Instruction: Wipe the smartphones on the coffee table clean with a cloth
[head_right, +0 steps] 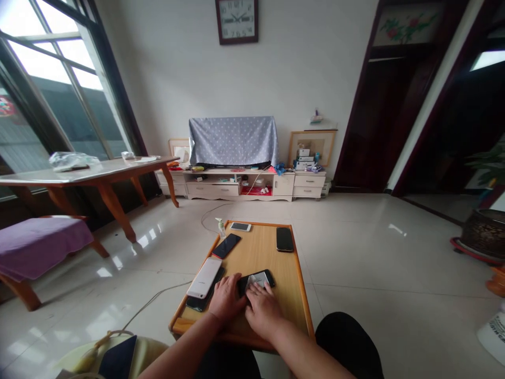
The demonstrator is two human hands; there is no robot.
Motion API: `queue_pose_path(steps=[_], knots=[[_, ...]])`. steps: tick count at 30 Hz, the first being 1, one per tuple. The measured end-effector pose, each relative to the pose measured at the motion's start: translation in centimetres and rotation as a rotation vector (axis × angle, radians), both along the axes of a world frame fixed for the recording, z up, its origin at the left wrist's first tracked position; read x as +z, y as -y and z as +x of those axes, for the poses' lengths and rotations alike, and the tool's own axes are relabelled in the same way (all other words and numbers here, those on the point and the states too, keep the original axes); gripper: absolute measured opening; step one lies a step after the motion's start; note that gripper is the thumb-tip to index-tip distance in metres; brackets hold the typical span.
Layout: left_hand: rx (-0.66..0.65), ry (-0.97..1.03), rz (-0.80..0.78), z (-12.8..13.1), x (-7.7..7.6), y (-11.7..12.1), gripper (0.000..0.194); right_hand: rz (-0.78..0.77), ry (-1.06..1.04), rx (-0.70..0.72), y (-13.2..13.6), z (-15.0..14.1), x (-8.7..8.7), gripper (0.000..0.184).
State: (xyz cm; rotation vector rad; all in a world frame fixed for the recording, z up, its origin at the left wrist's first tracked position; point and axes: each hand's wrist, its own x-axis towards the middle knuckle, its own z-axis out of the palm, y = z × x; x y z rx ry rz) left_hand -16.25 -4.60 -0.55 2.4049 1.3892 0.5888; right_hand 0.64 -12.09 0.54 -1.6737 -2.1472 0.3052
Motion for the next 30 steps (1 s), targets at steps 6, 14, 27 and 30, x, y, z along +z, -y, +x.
queue_pose_path(steps=[6, 14, 27, 30], knots=[[-0.007, -0.023, 0.006, 0.2, 0.0, -0.2, 0.062, -0.075, 0.006, 0.009, -2.3, 3.9, 1.1, 0.057], [-0.035, -0.035, 0.036, 0.7, 0.3, 0.1, 0.061, -0.152, 0.090, 0.058, -4.4, 7.2, 1.8, 0.068], [-0.059, 0.056, 0.114, 0.6, -0.6, -0.5, 0.051, 0.182, 0.219, 0.221, -5.6, 5.5, -0.8, 0.051], [-0.050, 0.076, 0.073, 0.4, -0.2, -0.5, 0.048, 0.272, 0.243, 0.241, -5.7, 5.3, -1.6, 0.046]])
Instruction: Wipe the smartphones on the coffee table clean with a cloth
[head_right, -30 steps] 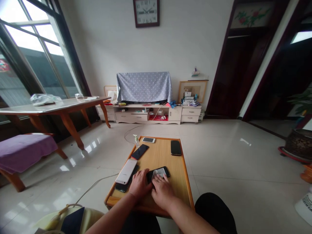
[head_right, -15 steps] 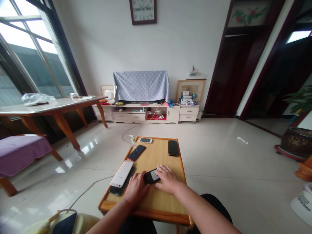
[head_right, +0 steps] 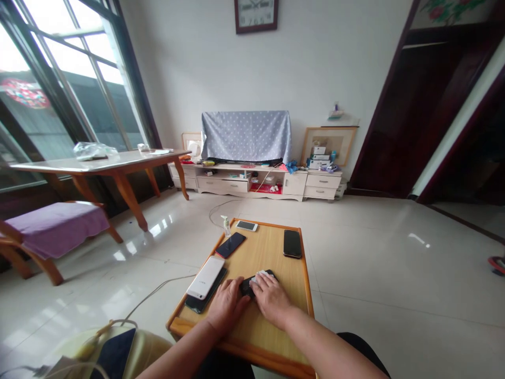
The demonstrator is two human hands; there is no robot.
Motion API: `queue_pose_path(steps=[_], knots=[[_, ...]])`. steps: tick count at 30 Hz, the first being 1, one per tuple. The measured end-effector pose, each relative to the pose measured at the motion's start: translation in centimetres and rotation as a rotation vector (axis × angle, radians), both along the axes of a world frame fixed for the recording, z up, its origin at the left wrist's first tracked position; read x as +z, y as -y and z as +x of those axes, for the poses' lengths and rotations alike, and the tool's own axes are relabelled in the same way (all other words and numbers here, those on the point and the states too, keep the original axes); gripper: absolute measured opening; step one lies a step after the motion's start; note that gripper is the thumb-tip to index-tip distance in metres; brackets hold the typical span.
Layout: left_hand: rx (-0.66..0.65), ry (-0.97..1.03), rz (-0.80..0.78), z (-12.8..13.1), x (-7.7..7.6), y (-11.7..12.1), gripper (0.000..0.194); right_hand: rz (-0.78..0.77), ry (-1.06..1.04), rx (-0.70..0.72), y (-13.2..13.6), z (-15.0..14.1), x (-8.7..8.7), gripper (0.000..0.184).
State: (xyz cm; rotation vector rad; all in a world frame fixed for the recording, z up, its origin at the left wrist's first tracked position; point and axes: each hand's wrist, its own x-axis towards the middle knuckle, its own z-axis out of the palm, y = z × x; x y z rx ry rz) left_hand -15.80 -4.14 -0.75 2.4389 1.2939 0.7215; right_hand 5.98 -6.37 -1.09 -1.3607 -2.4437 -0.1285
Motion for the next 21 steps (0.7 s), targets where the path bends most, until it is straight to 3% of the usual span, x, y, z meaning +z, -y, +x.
queue_pose_path(steps=[6, 13, 16, 21], knots=[[0.035, 0.068, -0.049, -0.3, 0.0, -0.3, 0.043, 0.039, 0.026, 0.009, -0.8, -0.9, -0.1, 0.045], [0.108, 0.135, -0.052, -0.6, -0.6, -0.7, 0.049, -0.021, -0.098, -0.068, -1.9, -1.5, 1.9, 0.044], [0.158, 0.216, -0.072, -0.6, -0.9, -0.9, 0.053, -0.057, -0.330, -0.195, -2.4, -1.3, 3.3, 0.041], [0.138, 0.305, -0.138, -0.4, -1.1, -1.1, 0.048, -0.266, -0.967, -0.392, -2.6, -1.6, 4.2, 0.043]])
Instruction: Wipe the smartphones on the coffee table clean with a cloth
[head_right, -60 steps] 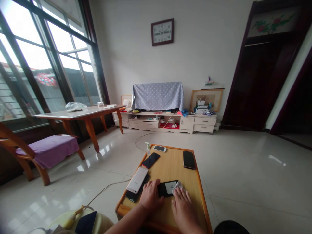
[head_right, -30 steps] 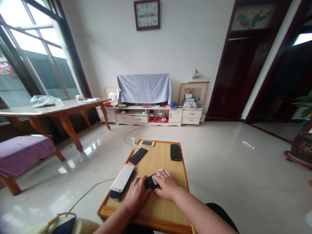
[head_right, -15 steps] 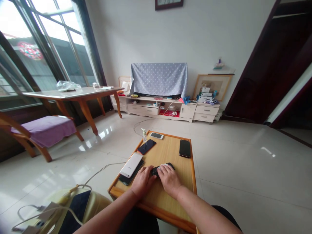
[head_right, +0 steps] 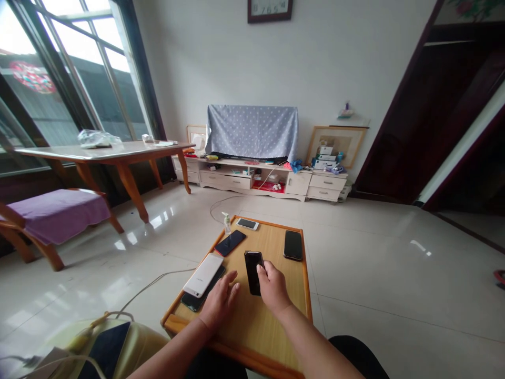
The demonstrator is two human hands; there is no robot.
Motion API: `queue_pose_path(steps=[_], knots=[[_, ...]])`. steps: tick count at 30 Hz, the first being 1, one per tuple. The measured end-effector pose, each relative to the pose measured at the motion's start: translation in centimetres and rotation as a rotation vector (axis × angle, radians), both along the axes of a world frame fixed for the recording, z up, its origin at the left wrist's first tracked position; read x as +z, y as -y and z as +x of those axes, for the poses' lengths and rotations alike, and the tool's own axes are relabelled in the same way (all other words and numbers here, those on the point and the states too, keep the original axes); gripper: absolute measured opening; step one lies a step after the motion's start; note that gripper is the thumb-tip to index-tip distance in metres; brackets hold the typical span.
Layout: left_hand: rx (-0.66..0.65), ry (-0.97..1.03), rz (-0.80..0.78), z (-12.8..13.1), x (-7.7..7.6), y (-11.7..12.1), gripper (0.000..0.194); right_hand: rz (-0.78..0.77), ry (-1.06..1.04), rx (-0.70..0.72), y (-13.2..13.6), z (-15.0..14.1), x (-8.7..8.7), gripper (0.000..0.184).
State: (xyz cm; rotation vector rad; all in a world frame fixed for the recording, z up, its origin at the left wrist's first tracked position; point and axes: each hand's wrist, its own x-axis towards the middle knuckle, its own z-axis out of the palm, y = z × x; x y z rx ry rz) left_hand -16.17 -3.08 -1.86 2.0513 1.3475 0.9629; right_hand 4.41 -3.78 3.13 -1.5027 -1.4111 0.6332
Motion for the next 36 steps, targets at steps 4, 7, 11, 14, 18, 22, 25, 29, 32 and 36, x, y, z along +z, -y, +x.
queue_pose_path(steps=[4, 7, 11, 14, 18, 22, 25, 29, 32, 36], knots=[[-0.004, 0.075, -0.029, 0.3, 0.5, 0.0, 0.042, -0.085, -0.436, -0.004, 0.4, -0.3, -0.4, 0.048], [-0.035, 0.125, -0.052, 0.5, 1.3, 0.1, 0.039, -0.108, -0.621, 0.004, 0.5, -0.2, -0.5, 0.049], [-0.088, 0.226, -0.160, 1.6, 2.8, -0.1, 0.039, -0.091, -0.675, 0.001, 0.2, 0.5, -0.2, 0.049], [-0.166, 0.359, -0.306, 3.1, 3.3, -0.5, 0.042, -0.088, -0.704, 0.013, -0.1, 1.0, 0.0, 0.050], [-0.295, 0.549, -0.570, 5.3, 3.2, -1.0, 0.045, -0.097, -0.743, 0.010, -0.4, 1.8, -0.2, 0.049], [-0.289, 0.626, -0.742, 6.8, 3.7, -1.1, 0.048, -0.102, -0.781, -0.028, -0.6, 3.0, -0.6, 0.049], [-0.296, 0.667, -0.798, 7.7, 4.3, -1.1, 0.055, -0.125, -0.861, -0.048, -0.8, 4.3, -0.9, 0.049], [-0.237, 0.739, -0.848, 8.8, 4.2, -1.4, 0.056, -0.182, -1.042, -0.109, -1.3, 6.4, -1.6, 0.041], [-0.170, 0.794, -0.876, 9.4, 3.5, -1.8, 0.056, -0.185, -1.131, -0.118, -1.7, 8.1, -2.3, 0.043], [-0.160, 0.861, -0.902, 9.9, 3.0, -2.3, 0.057, -0.119, -1.136, -0.231, -2.1, 10.2, -2.2, 0.044]])
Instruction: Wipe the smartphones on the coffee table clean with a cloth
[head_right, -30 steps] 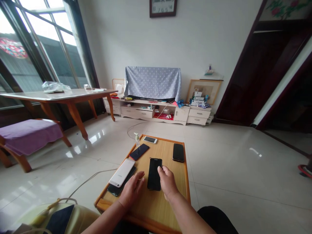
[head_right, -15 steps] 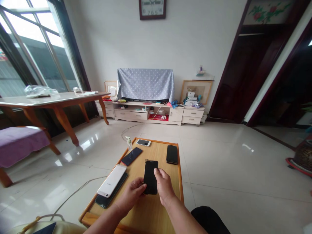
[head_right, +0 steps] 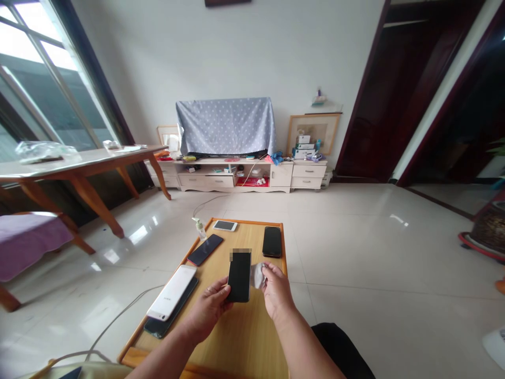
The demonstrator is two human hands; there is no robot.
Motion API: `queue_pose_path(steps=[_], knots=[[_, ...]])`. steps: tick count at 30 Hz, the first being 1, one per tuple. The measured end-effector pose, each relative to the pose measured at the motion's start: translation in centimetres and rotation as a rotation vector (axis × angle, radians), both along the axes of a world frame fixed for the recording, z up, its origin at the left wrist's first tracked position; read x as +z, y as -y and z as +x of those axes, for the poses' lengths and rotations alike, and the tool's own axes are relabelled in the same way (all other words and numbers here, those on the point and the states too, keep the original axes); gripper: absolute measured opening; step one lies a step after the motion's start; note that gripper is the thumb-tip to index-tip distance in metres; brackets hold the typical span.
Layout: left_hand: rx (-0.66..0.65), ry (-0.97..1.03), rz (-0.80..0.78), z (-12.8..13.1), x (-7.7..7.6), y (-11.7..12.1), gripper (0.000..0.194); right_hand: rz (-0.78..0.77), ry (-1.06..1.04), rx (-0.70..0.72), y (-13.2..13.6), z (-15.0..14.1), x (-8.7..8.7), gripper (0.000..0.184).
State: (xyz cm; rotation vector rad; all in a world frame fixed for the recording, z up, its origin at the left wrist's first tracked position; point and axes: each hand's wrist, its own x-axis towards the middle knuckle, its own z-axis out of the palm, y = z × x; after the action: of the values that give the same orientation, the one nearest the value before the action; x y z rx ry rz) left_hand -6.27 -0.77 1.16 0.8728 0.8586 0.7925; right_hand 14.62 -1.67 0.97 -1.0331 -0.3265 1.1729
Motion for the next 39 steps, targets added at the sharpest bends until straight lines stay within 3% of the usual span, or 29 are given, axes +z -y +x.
queue_pose_path(steps=[4, 16, 22, 31, 35, 39], knots=[[0.043, 0.026, -0.037, 0.7, 0.2, -0.2, 0.061, 0.054, -0.032, -0.025, 0.3, 0.4, 1.0, 0.042], [0.195, 0.106, -0.008, 0.9, 1.5, -0.5, 0.051, 0.065, 0.286, 0.213, 4.0, -4.6, 2.9, 0.039], [0.130, 0.004, 0.088, 0.6, 2.3, 0.4, 0.057, 0.100, 0.335, 0.144, 3.5, -4.5, 2.4, 0.039], [0.012, -0.153, 0.165, 1.7, 2.5, 3.0, 0.049, 0.083, 0.311, -0.038, 1.3, -0.2, 3.8, 0.043], [0.049, -0.101, 0.132, 2.2, 2.0, 2.9, 0.054, 0.013, 0.314, -0.027, 2.1, -0.9, 3.4, 0.043], [0.160, -0.031, 0.098, 2.5, 1.9, 1.9, 0.059, 0.031, 0.307, 0.075, 4.0, -2.9, 2.4, 0.039]])
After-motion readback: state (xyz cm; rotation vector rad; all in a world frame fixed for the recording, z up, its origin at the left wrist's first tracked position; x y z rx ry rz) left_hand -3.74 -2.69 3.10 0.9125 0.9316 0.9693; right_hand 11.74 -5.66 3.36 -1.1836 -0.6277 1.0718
